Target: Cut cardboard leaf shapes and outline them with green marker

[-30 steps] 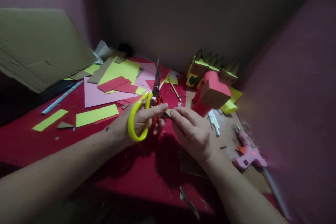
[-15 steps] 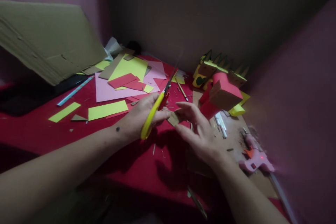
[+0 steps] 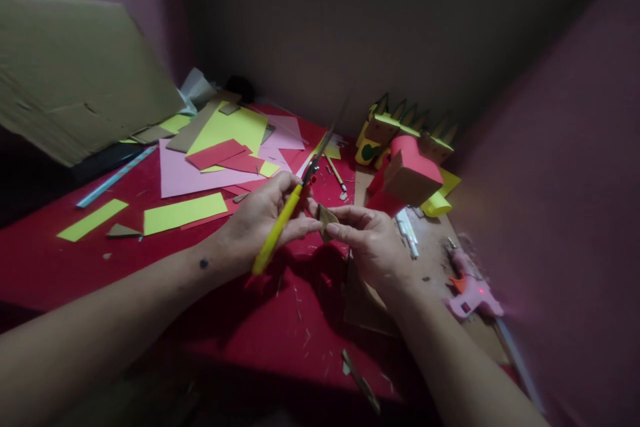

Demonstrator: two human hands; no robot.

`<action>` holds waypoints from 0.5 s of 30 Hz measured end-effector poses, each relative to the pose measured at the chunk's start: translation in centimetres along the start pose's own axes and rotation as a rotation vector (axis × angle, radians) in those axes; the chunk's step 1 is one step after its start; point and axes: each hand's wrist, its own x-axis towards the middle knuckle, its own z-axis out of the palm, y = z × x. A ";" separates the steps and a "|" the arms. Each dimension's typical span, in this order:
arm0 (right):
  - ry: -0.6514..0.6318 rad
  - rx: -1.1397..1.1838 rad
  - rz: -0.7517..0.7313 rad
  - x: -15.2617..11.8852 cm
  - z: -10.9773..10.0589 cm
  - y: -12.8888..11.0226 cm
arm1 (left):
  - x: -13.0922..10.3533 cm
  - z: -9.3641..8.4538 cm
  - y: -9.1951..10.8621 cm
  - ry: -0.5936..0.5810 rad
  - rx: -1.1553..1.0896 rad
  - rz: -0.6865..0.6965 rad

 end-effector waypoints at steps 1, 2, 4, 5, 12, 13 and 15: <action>0.025 0.012 -0.026 0.0 0.0 0.1 | 0.0 -0.1 -0.1 -0.002 0.010 0.011; 0.048 0.030 -0.045 0.1 0.1 0.3 | 0.1 -0.1 -0.2 -0.012 0.027 0.017; 0.080 0.077 -0.063 0.1 0.4 0.4 | 0.1 0.0 -0.5 -0.034 0.060 0.006; 0.092 0.107 -0.062 0.1 0.6 0.5 | 0.2 0.0 -0.6 -0.042 0.072 -0.005; 0.208 0.308 -0.027 0.5 1.8 1.7 | 0.4 0.7 -1.5 -0.004 0.114 -0.027; 0.222 0.325 -0.027 0.6 1.8 1.9 | 0.4 0.7 -1.6 0.008 0.124 -0.041; 0.224 0.349 -0.009 0.7 1.7 2.3 | 0.5 0.8 -1.7 0.025 0.135 -0.065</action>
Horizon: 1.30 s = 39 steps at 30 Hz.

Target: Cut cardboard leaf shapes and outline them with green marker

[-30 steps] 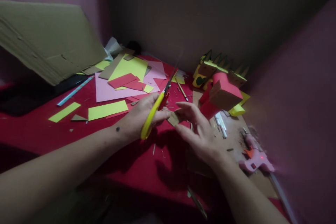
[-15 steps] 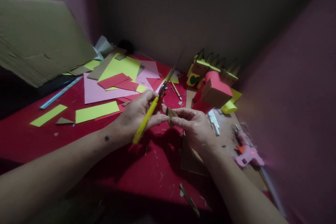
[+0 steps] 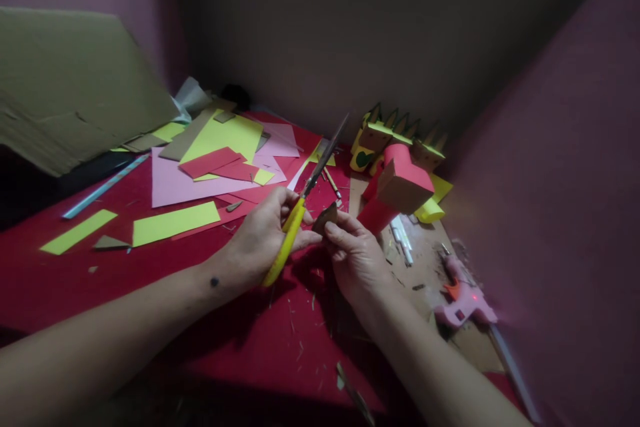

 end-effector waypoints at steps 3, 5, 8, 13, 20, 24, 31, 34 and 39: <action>-0.057 0.003 0.032 0.2 -0.4 0.2 | 0.0 0.1 -0.1 0.015 -0.019 -0.004; -0.101 0.002 0.039 0.3 -0.6 0.4 | 0.1 0.3 -0.2 0.013 -0.041 -0.011; -0.132 0.000 0.056 0.3 -0.7 0.6 | 0.2 0.7 -0.4 0.005 -0.088 -0.032; -0.098 0.020 0.111 0.2 -0.5 0.7 | 0.4 1.1 -0.5 -0.001 -0.196 -0.046; -0.097 -0.011 0.059 -0.2 0.0 -0.4 | 0.3 0.7 -0.8 -0.044 -0.211 -0.110; -0.066 -0.034 0.039 0.0 0.2 -1.0 | 0.3 0.7 -1.1 -0.063 -0.189 -0.116; -0.036 -0.063 0.036 -0.3 0.4 -1.5 | 0.0 0.6 -0.1 -0.085 -0.158 -0.137; -0.017 -0.051 0.017 -0.4 0.6 -1.7 | 0.0 0.6 -0.2 -0.081 -0.144 -0.135; -0.030 -0.071 0.015 -0.5 0.6 -1.9 | 0.0 0.7 -0.4 -0.085 -0.134 -0.121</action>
